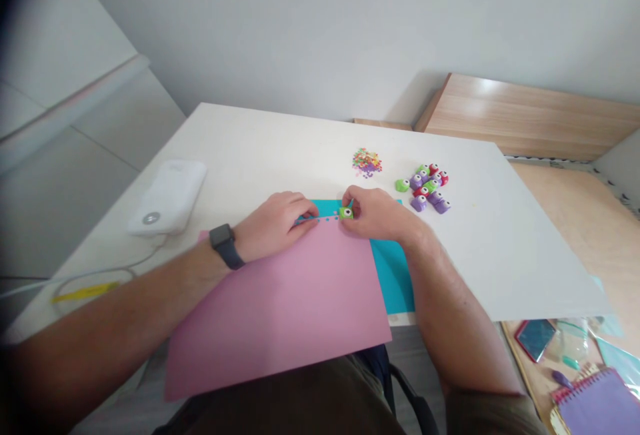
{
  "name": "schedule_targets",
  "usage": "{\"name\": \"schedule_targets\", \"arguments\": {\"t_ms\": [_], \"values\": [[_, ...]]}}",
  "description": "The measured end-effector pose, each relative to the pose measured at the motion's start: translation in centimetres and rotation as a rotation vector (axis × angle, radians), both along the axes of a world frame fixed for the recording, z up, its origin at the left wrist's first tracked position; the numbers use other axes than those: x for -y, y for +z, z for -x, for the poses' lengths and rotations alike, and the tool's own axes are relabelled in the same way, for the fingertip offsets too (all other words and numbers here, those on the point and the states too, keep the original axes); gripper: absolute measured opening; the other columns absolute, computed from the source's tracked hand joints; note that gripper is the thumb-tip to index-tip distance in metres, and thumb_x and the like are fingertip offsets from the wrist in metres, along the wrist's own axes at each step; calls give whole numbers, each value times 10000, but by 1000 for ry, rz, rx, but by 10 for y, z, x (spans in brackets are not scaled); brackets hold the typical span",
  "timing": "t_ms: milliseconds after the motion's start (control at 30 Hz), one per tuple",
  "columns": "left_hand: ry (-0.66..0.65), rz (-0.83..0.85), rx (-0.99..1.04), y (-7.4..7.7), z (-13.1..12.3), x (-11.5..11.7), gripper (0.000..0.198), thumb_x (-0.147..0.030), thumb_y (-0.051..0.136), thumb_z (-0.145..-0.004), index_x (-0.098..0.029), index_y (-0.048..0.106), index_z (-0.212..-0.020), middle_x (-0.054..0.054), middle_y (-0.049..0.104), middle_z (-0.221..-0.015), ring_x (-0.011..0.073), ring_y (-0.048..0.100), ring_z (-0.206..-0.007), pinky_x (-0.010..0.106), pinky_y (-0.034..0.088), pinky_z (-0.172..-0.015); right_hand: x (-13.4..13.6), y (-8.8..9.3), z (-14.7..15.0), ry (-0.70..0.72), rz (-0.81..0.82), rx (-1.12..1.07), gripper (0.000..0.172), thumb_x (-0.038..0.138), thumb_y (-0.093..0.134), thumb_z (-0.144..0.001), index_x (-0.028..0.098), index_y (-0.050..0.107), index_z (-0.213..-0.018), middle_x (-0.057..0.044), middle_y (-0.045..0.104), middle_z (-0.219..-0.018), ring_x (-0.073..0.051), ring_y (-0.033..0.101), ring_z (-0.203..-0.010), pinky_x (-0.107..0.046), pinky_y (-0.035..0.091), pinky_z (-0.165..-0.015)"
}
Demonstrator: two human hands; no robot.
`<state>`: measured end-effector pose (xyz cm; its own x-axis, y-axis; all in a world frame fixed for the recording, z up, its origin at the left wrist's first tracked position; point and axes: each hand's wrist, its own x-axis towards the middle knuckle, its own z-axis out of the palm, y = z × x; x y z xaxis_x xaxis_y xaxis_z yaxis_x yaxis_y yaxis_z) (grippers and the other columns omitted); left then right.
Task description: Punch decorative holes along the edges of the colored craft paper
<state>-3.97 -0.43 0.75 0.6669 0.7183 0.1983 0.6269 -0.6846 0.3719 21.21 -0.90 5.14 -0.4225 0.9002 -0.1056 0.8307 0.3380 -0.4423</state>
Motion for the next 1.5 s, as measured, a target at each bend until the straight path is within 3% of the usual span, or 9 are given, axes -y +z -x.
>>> {"name": "schedule_targets", "arguments": {"t_ms": [200, 400, 533, 700, 933, 1100, 1233, 1367, 1500], "values": [[-15, -22, -17, 0, 1, 0, 184, -341, 591, -995, -190, 687, -1038, 80, 683, -1001, 241, 642, -969, 394, 491, -894, 2, 2, 1, 16, -21, 79, 258, 380, 711, -817, 226, 652, -1015, -25, 689, -854, -187, 611, -742, -295, 435, -671], [-15, -27, 4, -2, 2, 1, 186, -353, 601, -990, -193, 681, -1039, 73, 680, -999, 237, 639, -958, 388, 494, -880, 3, 2, -1, 96, -154, 44, 371, 463, 736, -842, 227, 705, -1127, -100, 653, -1053, -279, 595, -1027, -394, 468, -911], [-22, -23, -15, 0, 2, 0, 197, -357, 582, -1003, -192, 683, -1040, 75, 678, -989, 238, 635, -955, 389, 491, -876, 4, 2, 0, 155, -161, 12, 298, 476, 732, -868, 261, 760, -1072, -94, 627, -1056, -273, 577, -1045, -414, 454, -961], [-28, -2, -14, 1, 2, 0, 200, -360, 576, -1008, -196, 686, -1044, 76, 676, -1000, 240, 633, -977, 393, 489, -895, 5, -1, 3, 168, -138, 36, 352, 516, 743, -856, 266, 761, -1104, -99, 621, -1061, -280, 570, -1039, -442, 460, -980], [-26, -10, -27, 2, 2, 1, 210, -366, 566, -1016, -196, 686, -1050, 76, 667, -983, 242, 628, -971, 395, 486, -897, 0, -14, 4, 37, -229, 79, 650, 763, 675, -807, 252, 735, -1204, -134, 622, -1101, -329, 560, -1100, -503, 454, -1020], [-20, -11, -46, 3, 2, 1, 240, -387, 555, -1024, -186, 683, -1046, 82, 665, -999, 249, 624, -987, 402, 484, -904, -7, -19, -2, -108, -253, 174, 791, 839, 572, -815, 221, 701, -1292, -177, 601, -1201, -383, 520, -1193, -558, 436, -1050], [-20, -7, -51, 3, 1, 1, 223, -383, 568, -1017, -192, 681, -1039, 77, 666, -1004, 246, 623, -981, 399, 481, -897, -11, -18, -8, -218, -269, 255, 819, 866, 453, -852, 220, 715, -1281, -199, 593, -1227, -405, 513, -1205, -571, 432, -1038], [-19, -8, -51, 3, 2, 1, 216, -378, 567, -1018, -198, 684, -1039, 73, 663, -990, 245, 623, -968, 400, 479, -894, -14, -21, -14, -235, -272, 233, 830, 853, 476, -853, 213, 690, -1338, -211, 596, -1263, -418, 513, -1231, -583, 422, -1047], [-23, 0, -37, 2, 2, 0, 211, -376, 569, -1017, -201, 685, -1043, 72, 667, -994, 242, 627, -971, 397, 480, -901, -20, -19, -19, -251, -377, 108, 594, 657, 476, -980, 196, 718, -1267, -181, 656, -1219, -353, 568, -1190, -514, 417, -1066]]}}
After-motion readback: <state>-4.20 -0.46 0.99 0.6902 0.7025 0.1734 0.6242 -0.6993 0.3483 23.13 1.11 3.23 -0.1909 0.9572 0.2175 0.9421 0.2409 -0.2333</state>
